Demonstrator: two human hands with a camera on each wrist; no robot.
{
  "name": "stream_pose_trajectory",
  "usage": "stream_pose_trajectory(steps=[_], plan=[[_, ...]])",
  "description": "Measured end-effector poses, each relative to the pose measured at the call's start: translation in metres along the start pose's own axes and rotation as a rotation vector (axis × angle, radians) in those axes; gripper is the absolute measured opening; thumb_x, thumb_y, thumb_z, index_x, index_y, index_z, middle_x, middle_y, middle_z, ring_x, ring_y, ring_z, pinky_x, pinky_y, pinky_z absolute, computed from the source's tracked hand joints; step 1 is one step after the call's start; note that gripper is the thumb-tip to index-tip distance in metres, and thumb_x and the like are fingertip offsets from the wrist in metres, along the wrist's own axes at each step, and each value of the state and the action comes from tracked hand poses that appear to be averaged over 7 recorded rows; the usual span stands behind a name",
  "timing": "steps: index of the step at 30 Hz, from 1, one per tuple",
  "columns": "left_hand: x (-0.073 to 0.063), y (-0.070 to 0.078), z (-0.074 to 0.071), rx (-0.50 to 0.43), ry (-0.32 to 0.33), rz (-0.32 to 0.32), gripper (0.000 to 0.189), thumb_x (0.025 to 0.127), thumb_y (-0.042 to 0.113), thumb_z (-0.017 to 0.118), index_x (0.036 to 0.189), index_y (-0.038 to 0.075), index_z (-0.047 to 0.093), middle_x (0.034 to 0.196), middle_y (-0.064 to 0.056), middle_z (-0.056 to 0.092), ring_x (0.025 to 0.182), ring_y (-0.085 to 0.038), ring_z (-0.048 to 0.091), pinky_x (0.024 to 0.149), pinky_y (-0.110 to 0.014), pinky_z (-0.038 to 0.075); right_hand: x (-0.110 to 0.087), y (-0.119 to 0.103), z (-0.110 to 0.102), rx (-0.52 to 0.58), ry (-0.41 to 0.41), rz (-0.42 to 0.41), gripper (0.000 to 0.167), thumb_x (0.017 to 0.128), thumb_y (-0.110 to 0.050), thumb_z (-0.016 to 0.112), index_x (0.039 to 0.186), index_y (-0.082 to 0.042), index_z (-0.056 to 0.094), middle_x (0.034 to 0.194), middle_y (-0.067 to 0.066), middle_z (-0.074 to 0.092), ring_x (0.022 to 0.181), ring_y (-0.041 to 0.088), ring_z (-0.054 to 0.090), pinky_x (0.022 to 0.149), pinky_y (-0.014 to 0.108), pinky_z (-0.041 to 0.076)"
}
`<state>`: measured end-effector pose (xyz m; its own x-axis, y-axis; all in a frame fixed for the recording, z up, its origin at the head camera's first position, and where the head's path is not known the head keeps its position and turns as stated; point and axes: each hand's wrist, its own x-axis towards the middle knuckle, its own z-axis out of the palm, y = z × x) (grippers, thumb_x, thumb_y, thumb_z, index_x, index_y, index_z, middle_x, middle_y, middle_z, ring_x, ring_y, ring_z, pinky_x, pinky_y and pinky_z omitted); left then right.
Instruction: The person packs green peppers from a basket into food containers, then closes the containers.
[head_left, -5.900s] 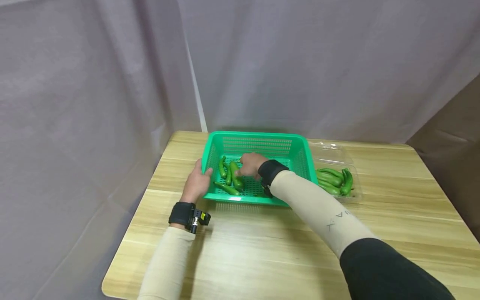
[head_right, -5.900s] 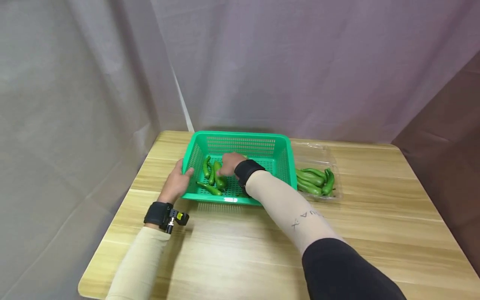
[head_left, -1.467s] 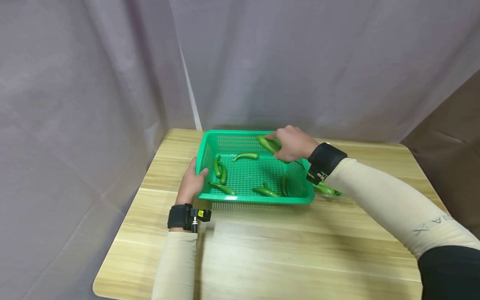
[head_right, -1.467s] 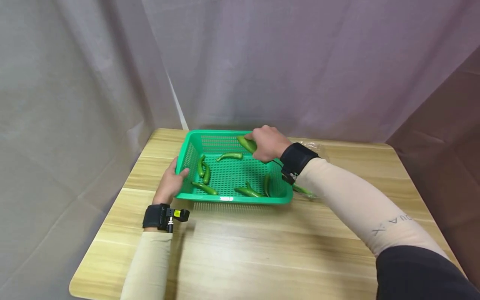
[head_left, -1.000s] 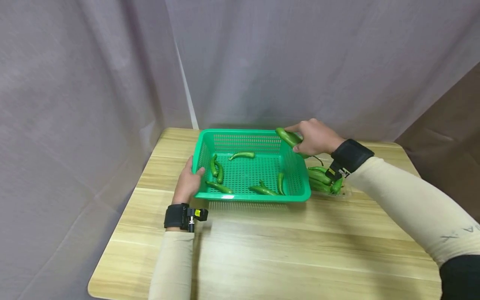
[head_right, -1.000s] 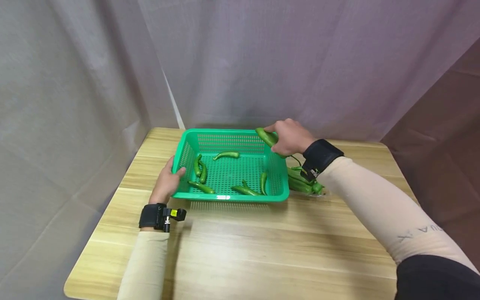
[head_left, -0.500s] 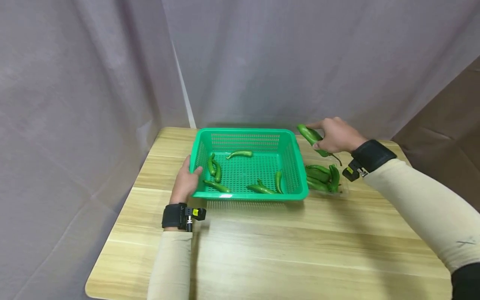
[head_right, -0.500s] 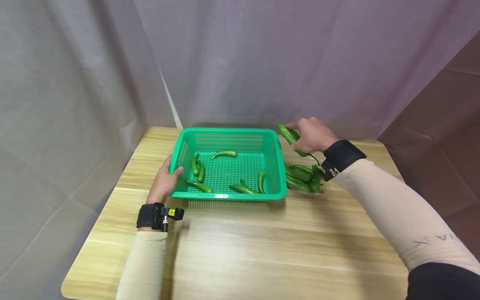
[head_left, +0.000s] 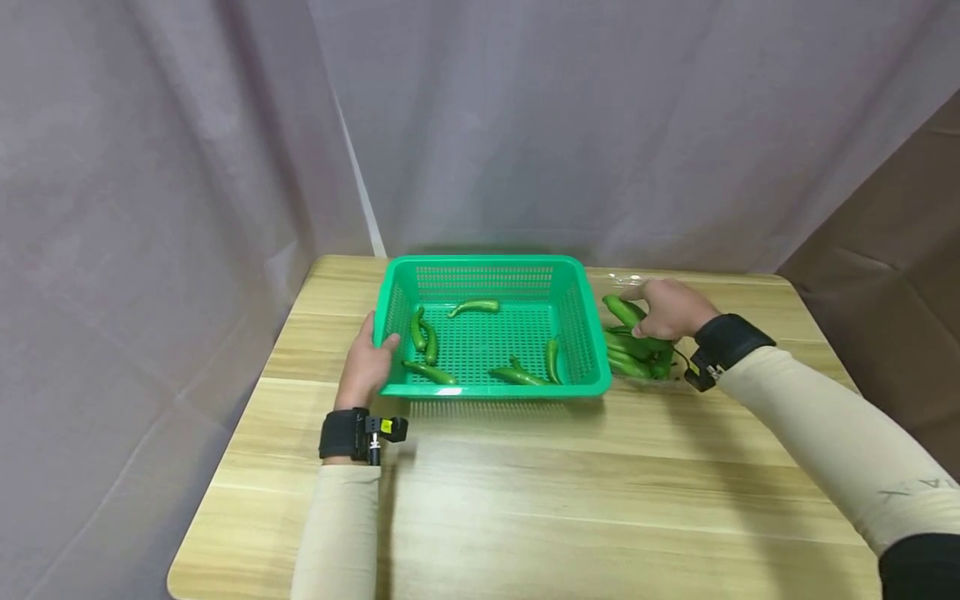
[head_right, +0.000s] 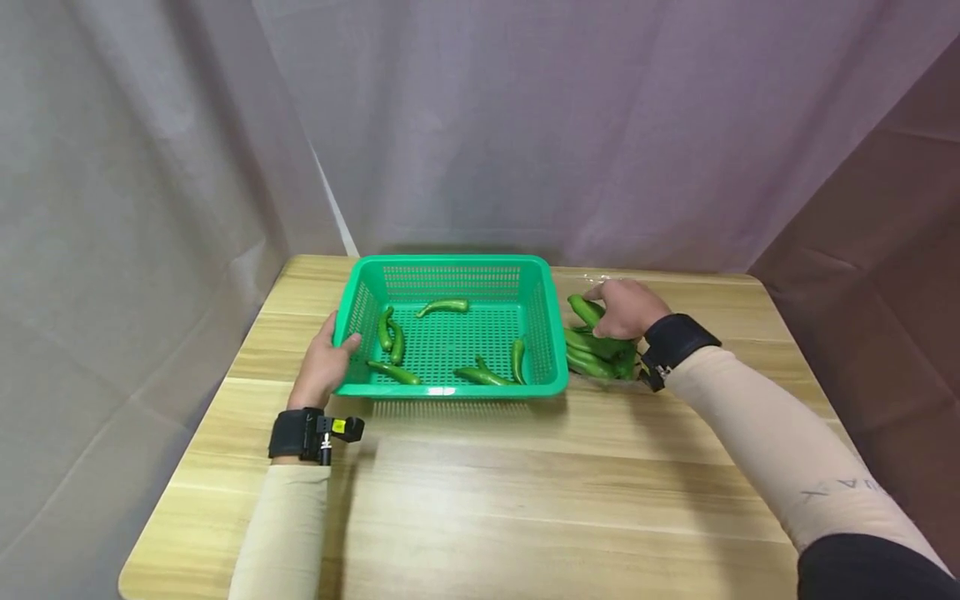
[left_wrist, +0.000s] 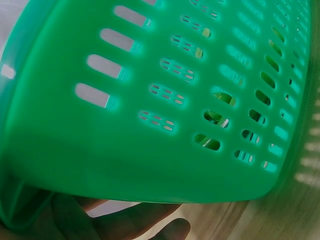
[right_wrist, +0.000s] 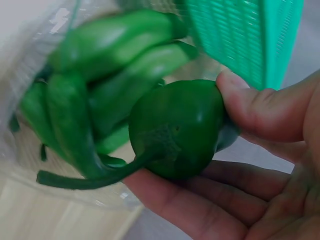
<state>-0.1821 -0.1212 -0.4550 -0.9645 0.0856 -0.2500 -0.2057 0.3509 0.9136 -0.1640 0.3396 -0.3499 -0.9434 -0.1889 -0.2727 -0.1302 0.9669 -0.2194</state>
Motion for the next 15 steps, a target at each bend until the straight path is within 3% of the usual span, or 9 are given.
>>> stream_pose_trajectory(steps=[1,3,4,6,9,10,12,13,15], plan=[[0.000,0.000,0.000,-0.001,-0.001,-0.002,0.069,0.112,0.028,0.044,0.170,0.024,0.006,0.176,-0.011,0.018,0.161,-0.039,0.020,0.129,-0.060,0.020,0.000,0.000,0.003,-0.004,0.000,-0.006,0.063,0.086,-0.007,0.079,0.144,0.006,0.057,0.133,0.035,0.064,0.052,0.017,0.040,0.052,0.032,0.040],[-0.001,-0.002,0.001,0.000,0.000,-0.002,0.070,0.112,0.028,0.044,0.170,0.024,0.006,0.176,-0.011,0.017,0.161,-0.039,0.019,0.129,-0.061,0.020,0.001,0.000,0.008,-0.017,0.002,-0.012,0.062,0.086,-0.008,0.079,0.143,0.005,0.059,0.139,0.035,0.061,0.069,0.029,0.060,0.061,0.035,0.046],[-0.001,-0.002,0.001,-0.001,0.001,-0.002,0.069,0.112,0.028,0.045,0.170,0.025,0.006,0.176,-0.011,0.018,0.161,-0.040,0.021,0.129,-0.061,0.021,0.001,-0.001,0.009,-0.023,0.008,-0.017,0.062,0.085,-0.008,0.079,0.142,0.005,0.059,0.144,0.035,0.057,0.078,0.034,0.062,0.065,0.037,0.047],[-0.001,-0.003,0.003,-0.006,0.002,-0.004,0.068,0.112,0.027,0.045,0.170,0.026,0.009,0.174,-0.012,0.023,0.159,-0.040,0.026,0.127,-0.062,0.025,0.000,-0.002,0.011,-0.016,0.013,-0.021,0.062,0.085,-0.007,0.080,0.142,0.004,0.060,0.145,0.034,0.057,0.090,0.046,0.065,0.068,0.042,0.051],[-0.002,-0.003,0.004,-0.009,0.003,-0.006,0.067,0.112,0.027,0.046,0.169,0.026,0.011,0.173,-0.013,0.027,0.157,-0.041,0.029,0.126,-0.062,0.028,-0.003,-0.002,0.012,-0.028,0.025,-0.037,0.062,0.083,-0.006,0.082,0.141,0.002,0.062,0.145,0.032,0.058,0.117,0.054,0.061,0.087,0.054,0.057],[-0.002,-0.003,0.004,-0.008,0.005,-0.006,0.068,0.112,0.027,0.046,0.169,0.025,0.010,0.173,-0.013,0.025,0.158,-0.041,0.028,0.126,-0.062,0.027,-0.004,-0.002,0.013,-0.021,0.022,-0.039,0.062,0.082,-0.005,0.082,0.140,0.002,0.062,0.145,0.032,0.058,0.110,0.053,0.063,0.086,0.055,0.057],[-0.002,-0.002,0.003,-0.005,0.004,-0.008,0.068,0.112,0.027,0.045,0.170,0.025,0.008,0.174,-0.013,0.024,0.158,-0.041,0.027,0.127,-0.063,0.025,-0.006,-0.002,0.015,-0.026,0.025,-0.054,0.063,0.080,-0.004,0.084,0.139,0.002,0.063,0.144,0.030,0.059,0.130,0.057,0.053,0.103,0.064,0.051],[-0.002,-0.001,0.003,-0.003,0.005,-0.008,0.069,0.112,0.027,0.045,0.170,0.025,0.008,0.174,-0.013,0.024,0.158,-0.041,0.026,0.127,-0.063,0.025,-0.006,-0.002,0.016,-0.013,0.015,-0.045,0.063,0.080,-0.004,0.084,0.140,0.002,0.063,0.145,0.031,0.059,0.121,0.054,0.060,0.100,0.062,0.053],[-0.002,-0.001,0.003,-0.009,0.005,-0.009,0.068,0.112,0.026,0.045,0.169,0.026,0.009,0.173,-0.014,0.027,0.157,-0.042,0.030,0.125,-0.063,0.028,-0.007,0.000,0.019,0.015,0.001,-0.029,0.064,0.080,-0.003,0.083,0.141,0.002,0.062,0.144,0.032,0.059,0.085,0.039,0.067,0.081,0.049,0.059]])
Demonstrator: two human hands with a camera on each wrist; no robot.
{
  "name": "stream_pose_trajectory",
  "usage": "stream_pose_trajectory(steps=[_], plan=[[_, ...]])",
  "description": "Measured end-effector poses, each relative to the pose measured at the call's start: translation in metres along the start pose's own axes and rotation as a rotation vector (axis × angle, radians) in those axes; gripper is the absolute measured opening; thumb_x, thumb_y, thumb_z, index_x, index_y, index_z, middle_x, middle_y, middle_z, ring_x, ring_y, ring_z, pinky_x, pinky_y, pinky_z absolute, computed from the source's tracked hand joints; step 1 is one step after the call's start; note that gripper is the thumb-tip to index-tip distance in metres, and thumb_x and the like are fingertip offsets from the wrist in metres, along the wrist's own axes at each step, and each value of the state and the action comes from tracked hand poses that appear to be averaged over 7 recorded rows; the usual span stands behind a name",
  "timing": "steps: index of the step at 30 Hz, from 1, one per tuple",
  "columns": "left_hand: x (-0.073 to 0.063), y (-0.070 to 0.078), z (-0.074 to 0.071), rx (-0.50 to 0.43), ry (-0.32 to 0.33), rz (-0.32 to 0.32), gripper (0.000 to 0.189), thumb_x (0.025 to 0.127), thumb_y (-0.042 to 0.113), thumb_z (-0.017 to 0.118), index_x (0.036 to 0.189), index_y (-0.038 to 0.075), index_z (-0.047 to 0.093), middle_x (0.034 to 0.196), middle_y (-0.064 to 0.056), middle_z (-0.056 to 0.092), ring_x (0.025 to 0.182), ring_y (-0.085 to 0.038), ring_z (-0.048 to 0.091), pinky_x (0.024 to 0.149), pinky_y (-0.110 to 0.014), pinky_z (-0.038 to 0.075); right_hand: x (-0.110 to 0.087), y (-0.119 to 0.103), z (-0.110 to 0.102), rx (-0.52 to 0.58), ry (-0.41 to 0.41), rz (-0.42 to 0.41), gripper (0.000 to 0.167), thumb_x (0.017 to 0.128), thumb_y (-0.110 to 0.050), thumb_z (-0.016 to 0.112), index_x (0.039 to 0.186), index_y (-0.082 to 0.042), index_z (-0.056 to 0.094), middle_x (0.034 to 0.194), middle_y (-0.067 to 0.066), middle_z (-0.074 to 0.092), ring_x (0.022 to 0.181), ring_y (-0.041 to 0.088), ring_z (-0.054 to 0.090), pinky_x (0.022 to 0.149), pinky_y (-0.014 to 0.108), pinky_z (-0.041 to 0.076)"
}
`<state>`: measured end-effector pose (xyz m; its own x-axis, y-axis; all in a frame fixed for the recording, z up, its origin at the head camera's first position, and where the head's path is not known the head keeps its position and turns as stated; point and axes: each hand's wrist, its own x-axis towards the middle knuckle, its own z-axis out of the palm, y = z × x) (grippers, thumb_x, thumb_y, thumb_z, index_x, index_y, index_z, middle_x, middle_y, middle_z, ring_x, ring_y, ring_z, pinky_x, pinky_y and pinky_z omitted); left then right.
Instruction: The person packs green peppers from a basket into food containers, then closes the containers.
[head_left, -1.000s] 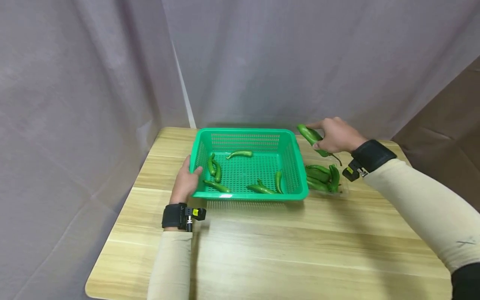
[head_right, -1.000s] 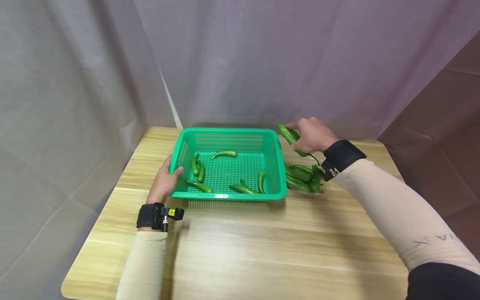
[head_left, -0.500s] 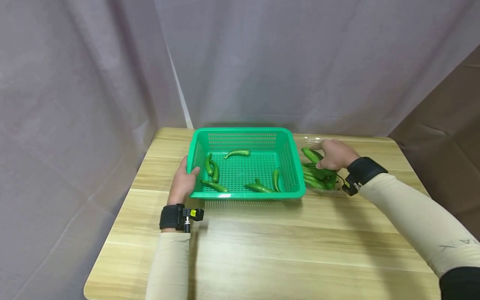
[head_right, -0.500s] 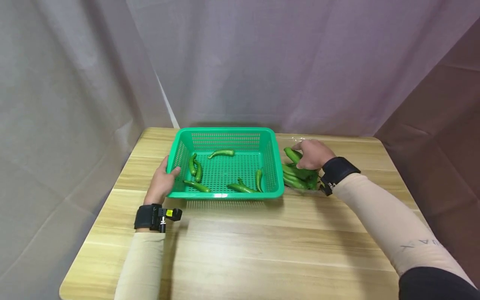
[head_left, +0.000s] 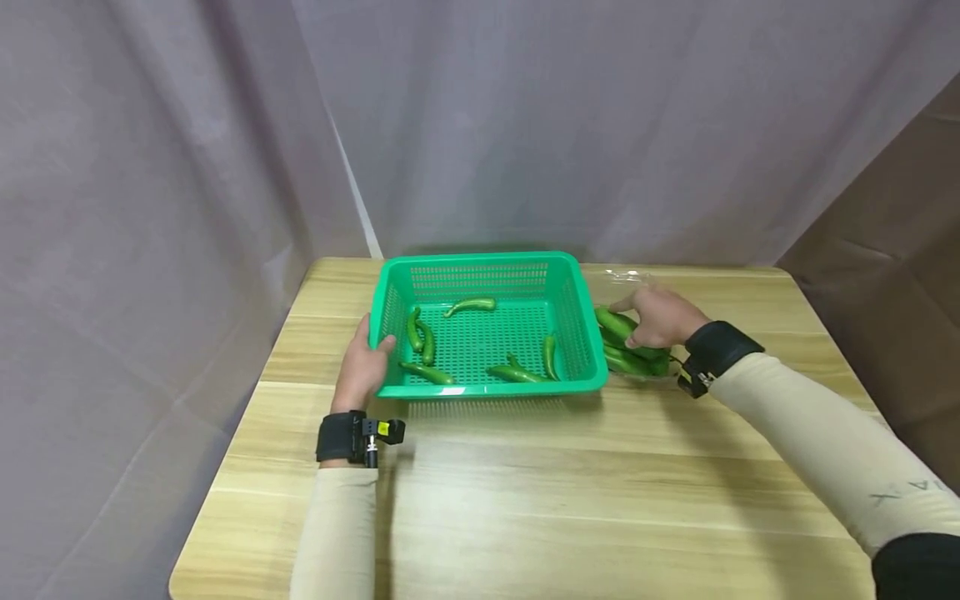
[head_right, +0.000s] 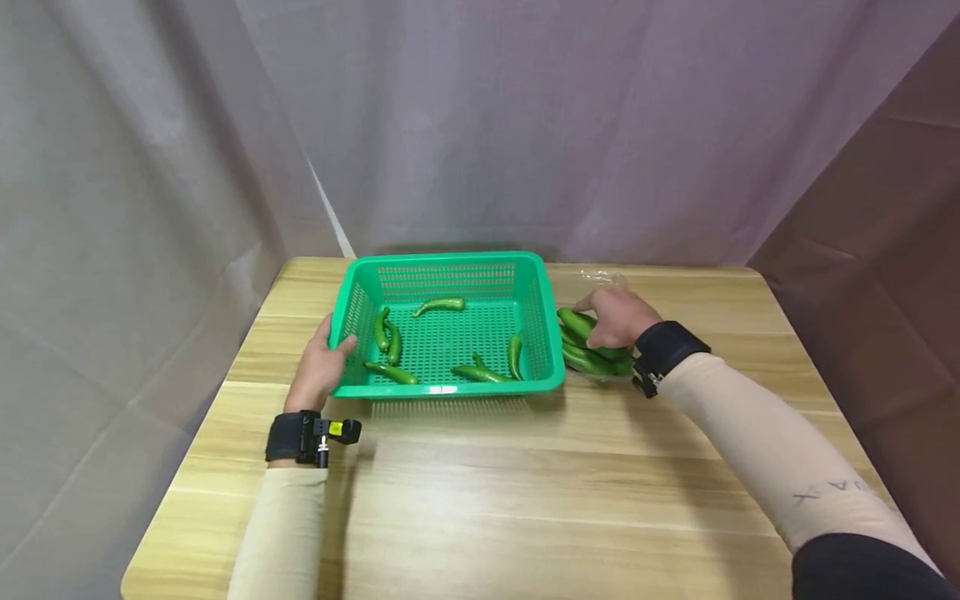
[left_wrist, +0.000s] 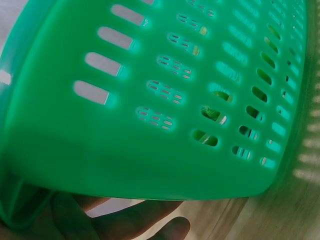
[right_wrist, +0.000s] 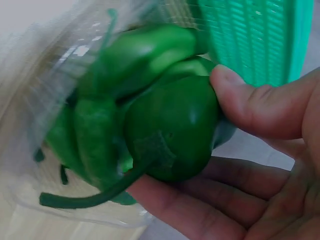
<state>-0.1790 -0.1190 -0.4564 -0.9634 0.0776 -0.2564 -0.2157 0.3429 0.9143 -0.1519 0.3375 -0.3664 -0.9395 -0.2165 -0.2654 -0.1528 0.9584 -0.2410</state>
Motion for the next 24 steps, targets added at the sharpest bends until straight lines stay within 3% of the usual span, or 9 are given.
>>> stream_pose_trajectory(steps=[1,2,4,6,8,10,16,21,24], plan=[[0.000,-0.001,0.000,-0.001,-0.001,-0.001,0.068,0.112,0.026,0.045,0.169,0.027,0.009,0.172,-0.014,0.027,0.157,-0.042,0.031,0.125,-0.063,0.029,0.000,0.001,0.002,0.006,-0.002,0.004,0.064,0.080,-0.003,0.083,0.141,0.003,0.062,0.143,0.032,0.059,0.068,0.031,0.059,0.072,0.044,0.056],[0.000,-0.002,0.001,-0.005,-0.002,-0.002,0.067,0.112,0.026,0.045,0.169,0.028,0.010,0.172,-0.014,0.029,0.156,-0.042,0.032,0.124,-0.063,0.030,0.001,0.002,0.005,-0.002,0.002,0.006,0.064,0.080,-0.003,0.084,0.140,0.003,0.063,0.141,0.032,0.061,0.071,0.031,0.064,0.074,0.045,0.058],[0.001,-0.003,0.003,-0.010,-0.002,-0.003,0.067,0.112,0.026,0.045,0.169,0.029,0.011,0.171,-0.014,0.030,0.155,-0.041,0.034,0.123,-0.063,0.031,0.002,0.005,0.010,-0.011,-0.003,0.022,0.062,0.080,-0.006,0.085,0.138,0.002,0.064,0.139,0.031,0.063,0.065,0.028,0.061,0.068,0.042,0.055],[0.001,-0.004,0.004,-0.012,-0.004,-0.004,0.067,0.112,0.026,0.045,0.169,0.029,0.011,0.171,-0.014,0.031,0.155,-0.041,0.034,0.123,-0.064,0.032,0.003,0.006,0.014,-0.028,0.000,0.025,0.061,0.079,-0.009,0.088,0.136,0.002,0.066,0.138,0.029,0.065,0.095,0.043,0.071,0.086,0.053,0.059],[0.000,-0.005,0.004,-0.006,-0.006,-0.005,0.068,0.112,0.026,0.045,0.169,0.028,0.009,0.172,-0.014,0.029,0.156,-0.042,0.032,0.124,-0.064,0.030,0.005,0.008,0.016,-0.044,-0.004,0.033,0.061,0.079,-0.012,0.089,0.134,0.002,0.068,0.138,0.027,0.065,0.128,0.054,0.058,0.102,0.064,0.051],[0.000,-0.005,0.004,0.001,-0.005,-0.001,0.068,0.112,0.026,0.045,0.169,0.029,0.009,0.172,-0.015,0.029,0.155,-0.042,0.033,0.124,-0.064,0.031,0.006,0.009,0.017,-0.043,-0.015,0.044,0.061,0.080,-0.014,0.090,0.134,0.001,0.068,0.138,0.027,0.065,0.132,0.055,0.055,0.105,0.066,0.049],[0.000,-0.002,0.002,0.000,0.000,-0.001,0.067,0.112,0.028,0.045,0.169,0.029,0.010,0.171,-0.015,0.031,0.152,-0.042,0.039,0.119,-0.064,0.038,0.009,0.009,0.012,-0.043,-0.038,0.048,0.061,0.081,-0.016,0.090,0.136,-0.002,0.067,0.140,0.027,0.064,0.133,0.056,0.054,0.104,0.067,0.049],[0.000,-0.001,0.000,0.011,-0.003,0.006,0.067,0.112,0.027,0.046,0.169,0.030,0.011,0.170,-0.014,0.032,0.152,-0.041,0.039,0.120,-0.063,0.036,0.010,0.008,0.007,-0.054,-0.081,0.039,0.065,0.082,-0.020,0.089,0.140,-0.001,0.064,0.141,0.028,0.063,0.134,0.057,0.052,0.106,0.068,0.047],[-0.001,0.000,-0.002,0.013,-0.001,0.008,0.067,0.112,0.027,0.046,0.169,0.030,0.012,0.169,-0.015,0.034,0.150,-0.041,0.041,0.119,-0.063,0.038,0.010,0.009,0.003,-0.041,-0.111,0.052,0.071,0.085,-0.022,0.088,0.145,0.000,0.059,0.122,0.025,0.073,0.114,0.049,0.067,0.098,0.062,0.054]])
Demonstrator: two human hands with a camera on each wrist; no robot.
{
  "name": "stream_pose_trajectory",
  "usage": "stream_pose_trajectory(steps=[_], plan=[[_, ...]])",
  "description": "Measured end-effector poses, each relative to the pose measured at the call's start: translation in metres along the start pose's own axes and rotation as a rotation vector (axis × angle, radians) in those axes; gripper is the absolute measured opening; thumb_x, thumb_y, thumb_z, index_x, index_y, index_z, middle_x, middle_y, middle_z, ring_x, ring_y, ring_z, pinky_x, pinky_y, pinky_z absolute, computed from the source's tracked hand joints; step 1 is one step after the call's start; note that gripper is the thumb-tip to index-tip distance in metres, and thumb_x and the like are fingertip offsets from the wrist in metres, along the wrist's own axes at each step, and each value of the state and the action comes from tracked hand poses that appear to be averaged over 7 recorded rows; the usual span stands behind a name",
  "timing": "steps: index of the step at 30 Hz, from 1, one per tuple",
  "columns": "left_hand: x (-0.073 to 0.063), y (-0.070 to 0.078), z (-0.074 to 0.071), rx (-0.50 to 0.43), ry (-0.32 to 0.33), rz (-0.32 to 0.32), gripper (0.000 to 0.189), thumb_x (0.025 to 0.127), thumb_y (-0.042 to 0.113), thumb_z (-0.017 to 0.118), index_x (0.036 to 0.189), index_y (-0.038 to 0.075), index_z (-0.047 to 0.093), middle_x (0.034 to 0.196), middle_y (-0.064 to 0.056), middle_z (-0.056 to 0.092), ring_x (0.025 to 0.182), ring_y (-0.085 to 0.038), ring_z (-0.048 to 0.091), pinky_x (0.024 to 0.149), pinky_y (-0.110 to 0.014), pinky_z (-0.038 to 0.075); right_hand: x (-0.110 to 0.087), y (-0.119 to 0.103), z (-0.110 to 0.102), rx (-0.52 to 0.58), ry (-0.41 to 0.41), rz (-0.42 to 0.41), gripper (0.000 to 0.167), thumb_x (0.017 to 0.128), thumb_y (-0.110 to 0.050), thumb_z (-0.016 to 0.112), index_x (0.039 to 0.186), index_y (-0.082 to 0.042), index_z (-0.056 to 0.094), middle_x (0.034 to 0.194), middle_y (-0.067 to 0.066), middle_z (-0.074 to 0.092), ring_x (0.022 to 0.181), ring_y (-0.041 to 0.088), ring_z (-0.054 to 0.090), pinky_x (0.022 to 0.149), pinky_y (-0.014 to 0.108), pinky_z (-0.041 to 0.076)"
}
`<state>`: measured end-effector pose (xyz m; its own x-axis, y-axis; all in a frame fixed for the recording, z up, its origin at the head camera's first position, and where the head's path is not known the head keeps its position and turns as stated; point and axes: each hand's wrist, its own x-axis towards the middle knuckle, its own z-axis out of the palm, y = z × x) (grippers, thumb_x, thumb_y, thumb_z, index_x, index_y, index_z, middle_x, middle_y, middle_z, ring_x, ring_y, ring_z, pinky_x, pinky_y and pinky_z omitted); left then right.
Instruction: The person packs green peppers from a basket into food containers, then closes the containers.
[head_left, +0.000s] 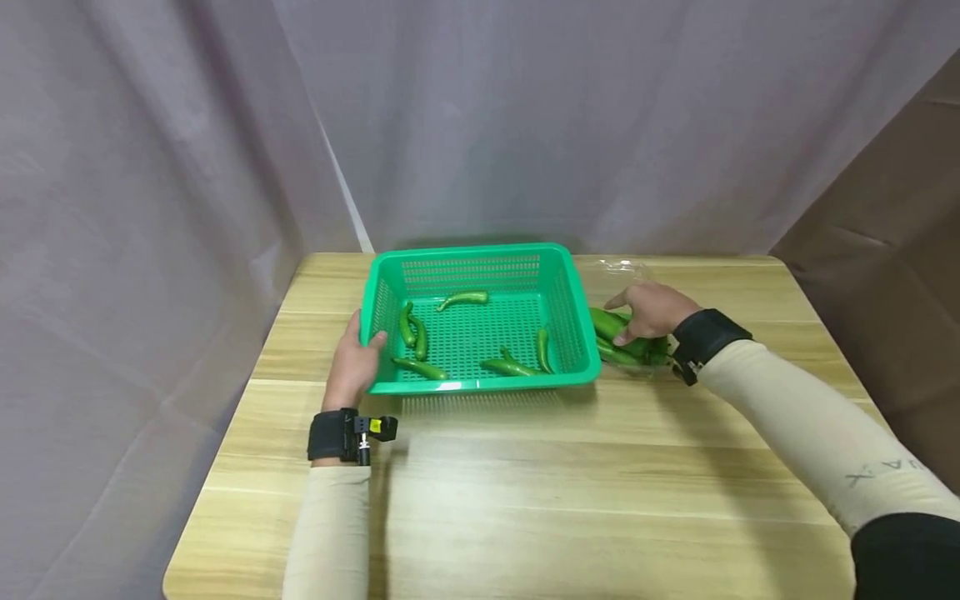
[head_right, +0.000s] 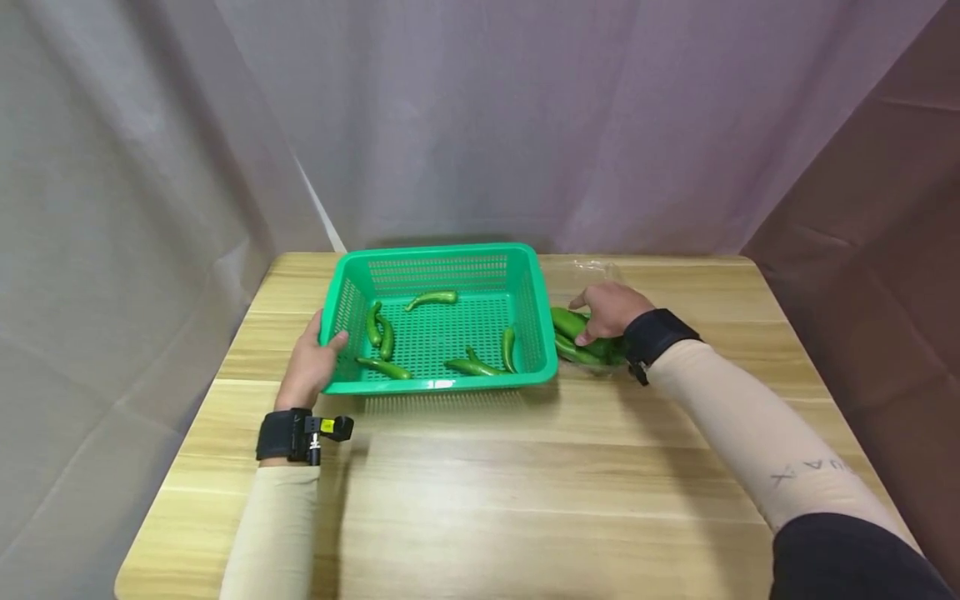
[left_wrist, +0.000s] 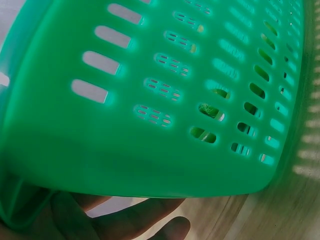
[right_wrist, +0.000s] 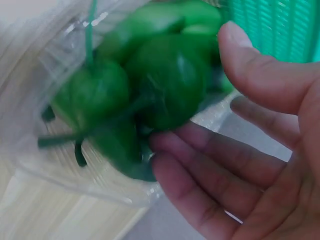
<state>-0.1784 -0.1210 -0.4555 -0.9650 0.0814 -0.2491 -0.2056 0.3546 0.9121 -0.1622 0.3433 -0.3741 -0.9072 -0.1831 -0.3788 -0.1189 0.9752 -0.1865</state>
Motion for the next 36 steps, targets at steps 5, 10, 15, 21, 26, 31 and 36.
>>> stream_pose_trajectory(steps=[5,10,15,21,26,31,36], plan=[[-0.001,0.002,-0.003,-0.001,0.009,0.000,0.066,0.112,0.028,0.045,0.169,0.031,0.012,0.169,-0.016,0.034,0.150,-0.042,0.041,0.118,-0.064,0.039,-0.006,0.004,-0.014,0.074,0.012,0.022,0.069,0.090,-0.020,0.083,0.148,0.001,0.054,0.113,0.025,0.076,0.103,0.041,0.072,0.090,0.058,0.058],[-0.002,0.004,-0.005,-0.007,0.012,0.000,0.066,0.112,0.028,0.045,0.169,0.032,0.011,0.170,-0.015,0.033,0.150,-0.043,0.041,0.117,-0.065,0.040,-0.018,0.022,-0.019,0.104,0.066,0.016,0.049,0.090,-0.007,0.076,0.137,0.002,0.065,0.105,0.025,0.075,0.089,0.037,0.071,0.075,0.049,0.059],[-0.002,0.004,-0.004,-0.018,0.014,-0.006,0.065,0.111,0.026,0.046,0.168,0.032,0.016,0.167,-0.017,0.037,0.146,-0.043,0.045,0.114,-0.063,0.044,-0.023,0.046,-0.006,0.132,-0.002,-0.019,0.047,0.085,0.003,0.073,0.132,0.004,0.068,0.080,0.010,0.067,0.064,0.017,0.050,0.058,0.031,0.041],[-0.003,0.004,0.000,-0.023,0.001,-0.010,0.068,0.112,0.026,0.045,0.169,0.030,0.009,0.170,-0.018,0.032,0.149,-0.044,0.042,0.118,-0.063,0.040,-0.026,0.067,0.006,0.102,0.009,-0.042,0.038,0.087,-0.006,0.081,0.123,0.003,0.073,0.089,0.014,0.073,0.076,0.022,0.062,0.064,0.035,0.049],[-0.002,0.003,0.002,-0.025,-0.007,-0.015,0.068,0.112,0.026,0.045,0.169,0.030,0.009,0.170,-0.016,0.032,0.147,-0.043,0.044,0.116,-0.062,0.041,-0.030,0.078,0.010,0.102,-0.009,-0.032,0.038,0.092,-0.014,0.078,0.126,0.002,0.071,0.109,0.026,0.074,0.097,0.035,0.070,0.075,0.045,0.058],[-0.003,0.003,0.002,-0.020,-0.006,-0.019,0.068,0.112,0.028,0.045,0.169,0.031,0.007,0.171,-0.015,0.029,0.148,-0.042,0.043,0.117,-0.063,0.040,-0.031,0.081,0.013,0.135,-0.016,-0.026,0.037,0.097,-0.017,0.073,0.129,0.002,0.070,0.116,0.031,0.072,0.103,0.043,0.070,0.081,0.053,0.059],[-0.002,0.002,0.002,-0.019,-0.005,-0.019,0.068,0.112,0.028,0.044,0.169,0.032,0.008,0.172,-0.013,0.028,0.150,-0.041,0.041,0.119,-0.063,0.038,-0.030,0.081,0.015,0.168,-0.041,0.006,0.042,0.100,-0.018,0.069,0.137,0.001,0.065,0.104,0.024,0.073,0.086,0.034,0.067,0.077,0.047,0.055]])
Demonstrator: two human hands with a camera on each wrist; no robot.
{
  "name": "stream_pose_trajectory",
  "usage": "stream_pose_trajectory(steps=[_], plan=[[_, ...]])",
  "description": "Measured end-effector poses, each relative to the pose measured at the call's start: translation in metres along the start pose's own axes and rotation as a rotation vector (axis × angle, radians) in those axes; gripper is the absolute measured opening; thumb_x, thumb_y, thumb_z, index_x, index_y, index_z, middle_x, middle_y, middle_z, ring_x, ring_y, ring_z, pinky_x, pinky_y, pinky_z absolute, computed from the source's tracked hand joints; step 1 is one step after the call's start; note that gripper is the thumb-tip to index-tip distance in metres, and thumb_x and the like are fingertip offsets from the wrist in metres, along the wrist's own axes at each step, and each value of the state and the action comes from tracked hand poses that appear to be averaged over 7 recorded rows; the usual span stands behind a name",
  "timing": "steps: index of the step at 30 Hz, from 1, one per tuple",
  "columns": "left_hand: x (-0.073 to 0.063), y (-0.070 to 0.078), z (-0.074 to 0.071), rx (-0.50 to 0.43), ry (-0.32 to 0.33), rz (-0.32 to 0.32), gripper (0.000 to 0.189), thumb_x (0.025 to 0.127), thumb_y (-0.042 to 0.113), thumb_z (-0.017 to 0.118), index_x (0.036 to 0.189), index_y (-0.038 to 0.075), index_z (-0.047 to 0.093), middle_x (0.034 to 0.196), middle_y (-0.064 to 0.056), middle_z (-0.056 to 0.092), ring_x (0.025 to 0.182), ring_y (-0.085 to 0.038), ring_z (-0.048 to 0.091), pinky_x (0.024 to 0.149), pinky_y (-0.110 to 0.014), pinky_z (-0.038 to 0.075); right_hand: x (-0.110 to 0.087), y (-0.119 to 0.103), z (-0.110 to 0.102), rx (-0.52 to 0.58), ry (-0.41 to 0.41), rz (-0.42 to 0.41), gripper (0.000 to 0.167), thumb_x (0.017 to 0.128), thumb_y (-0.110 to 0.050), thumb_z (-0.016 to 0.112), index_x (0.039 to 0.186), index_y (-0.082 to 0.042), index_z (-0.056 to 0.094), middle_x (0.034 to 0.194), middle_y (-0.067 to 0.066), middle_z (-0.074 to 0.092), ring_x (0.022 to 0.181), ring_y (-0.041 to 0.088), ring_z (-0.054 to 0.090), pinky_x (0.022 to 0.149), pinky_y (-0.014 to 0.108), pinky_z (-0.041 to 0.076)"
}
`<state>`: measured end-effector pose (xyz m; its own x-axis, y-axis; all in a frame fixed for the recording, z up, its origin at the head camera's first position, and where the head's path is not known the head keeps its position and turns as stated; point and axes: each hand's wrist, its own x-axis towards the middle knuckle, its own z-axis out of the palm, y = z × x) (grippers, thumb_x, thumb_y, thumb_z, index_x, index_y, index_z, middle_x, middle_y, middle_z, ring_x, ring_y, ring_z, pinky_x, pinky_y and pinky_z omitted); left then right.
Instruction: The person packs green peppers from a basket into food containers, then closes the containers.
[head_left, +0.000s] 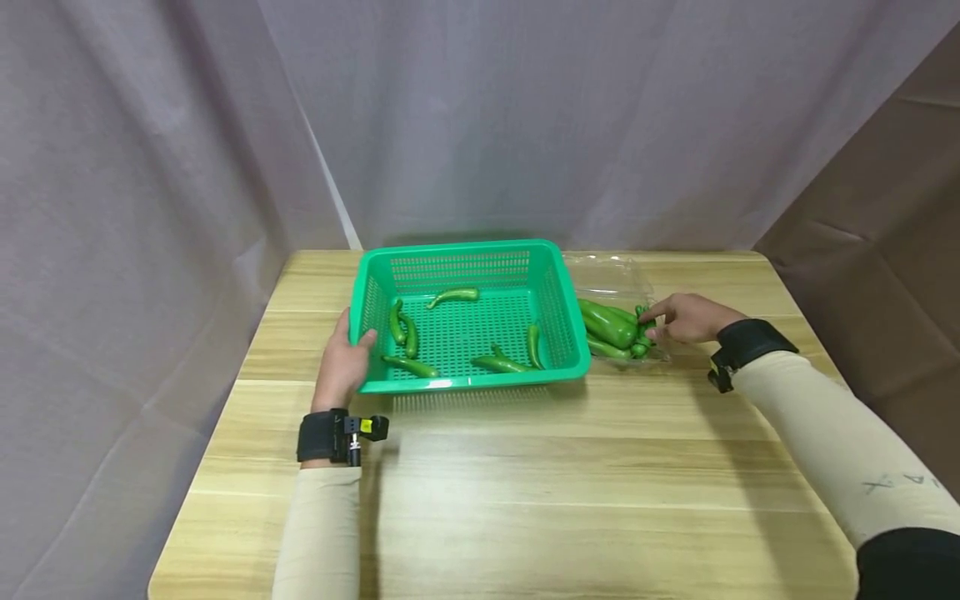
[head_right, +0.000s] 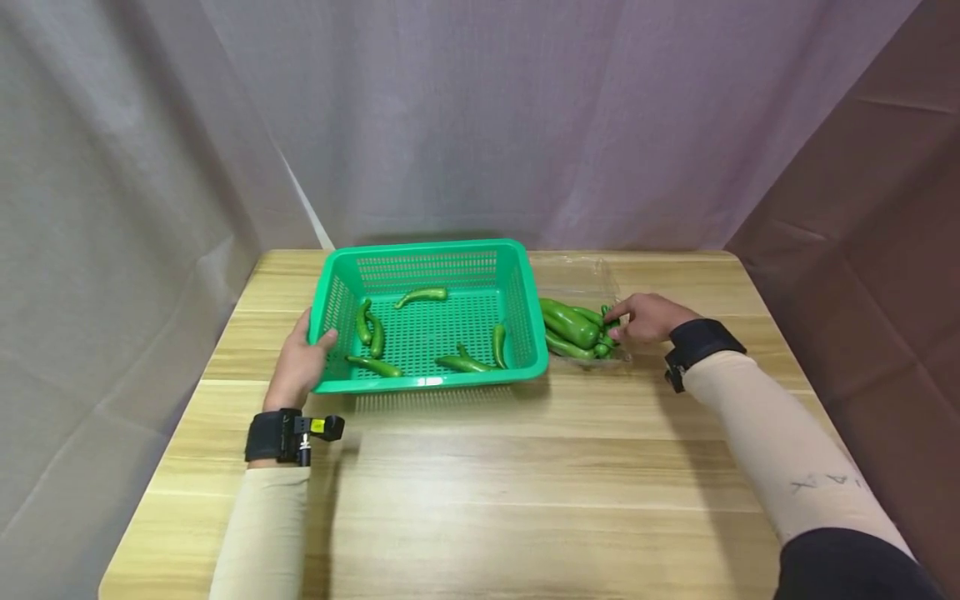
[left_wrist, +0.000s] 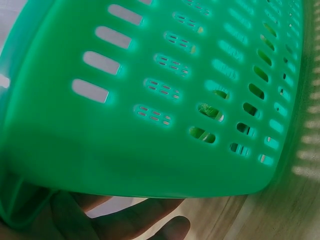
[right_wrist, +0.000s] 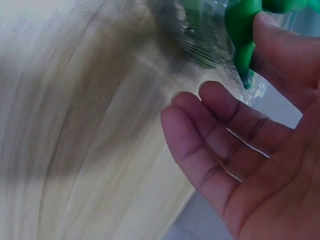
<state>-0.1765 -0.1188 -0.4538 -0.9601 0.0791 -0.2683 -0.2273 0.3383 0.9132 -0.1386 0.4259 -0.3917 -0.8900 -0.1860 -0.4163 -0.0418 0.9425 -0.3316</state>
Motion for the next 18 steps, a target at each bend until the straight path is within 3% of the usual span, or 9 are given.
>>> stream_pose_trajectory(steps=[3,6,8,12,18], plan=[[0.001,0.000,0.000,0.009,0.006,0.003,0.068,0.112,0.028,0.045,0.169,0.031,0.009,0.172,-0.014,0.030,0.151,-0.041,0.040,0.120,-0.063,0.036,0.001,0.002,-0.002,0.046,-0.014,0.028,0.046,0.100,-0.017,0.066,0.142,0.000,0.062,0.068,0.003,0.056,0.060,0.016,0.043,0.060,0.032,0.040],[0.001,0.000,0.000,0.012,0.010,0.001,0.068,0.112,0.028,0.045,0.169,0.029,0.009,0.171,-0.015,0.031,0.151,-0.042,0.039,0.121,-0.064,0.035,0.000,0.002,-0.005,0.089,-0.013,0.047,0.048,0.100,-0.015,0.066,0.144,0.000,0.060,0.056,-0.006,0.035,0.051,0.011,0.029,0.052,0.027,0.032],[0.001,0.000,0.001,0.015,0.010,0.000,0.068,0.112,0.028,0.045,0.169,0.028,0.008,0.172,-0.015,0.029,0.153,-0.042,0.037,0.122,-0.064,0.033,-0.001,0.000,-0.007,0.094,0.001,0.038,0.049,0.098,-0.015,0.069,0.144,0.000,0.061,0.060,-0.003,0.044,0.053,0.012,0.033,0.053,0.028,0.034],[0.001,0.000,0.001,0.015,0.004,-0.005,0.068,0.112,0.028,0.044,0.169,0.029,0.008,0.173,-0.013,0.027,0.154,-0.041,0.035,0.122,-0.064,0.032,-0.002,-0.010,-0.008,0.061,0.040,0.008,0.050,0.093,-0.018,0.075,0.139,0.000,0.065,0.085,0.010,0.065,0.067,0.018,0.048,0.061,0.032,0.040],[0.002,0.000,0.000,0.014,0.006,-0.006,0.067,0.112,0.028,0.045,0.169,0.031,0.011,0.170,-0.015,0.032,0.148,-0.042,0.043,0.117,-0.064,0.039,0.000,-0.039,-0.002,-0.031,0.082,-0.076,0.069,0.082,-0.024,0.089,0.140,0.003,0.062,0.100,0.014,0.069,0.091,0.027,0.058,0.079,0.040,0.049]])
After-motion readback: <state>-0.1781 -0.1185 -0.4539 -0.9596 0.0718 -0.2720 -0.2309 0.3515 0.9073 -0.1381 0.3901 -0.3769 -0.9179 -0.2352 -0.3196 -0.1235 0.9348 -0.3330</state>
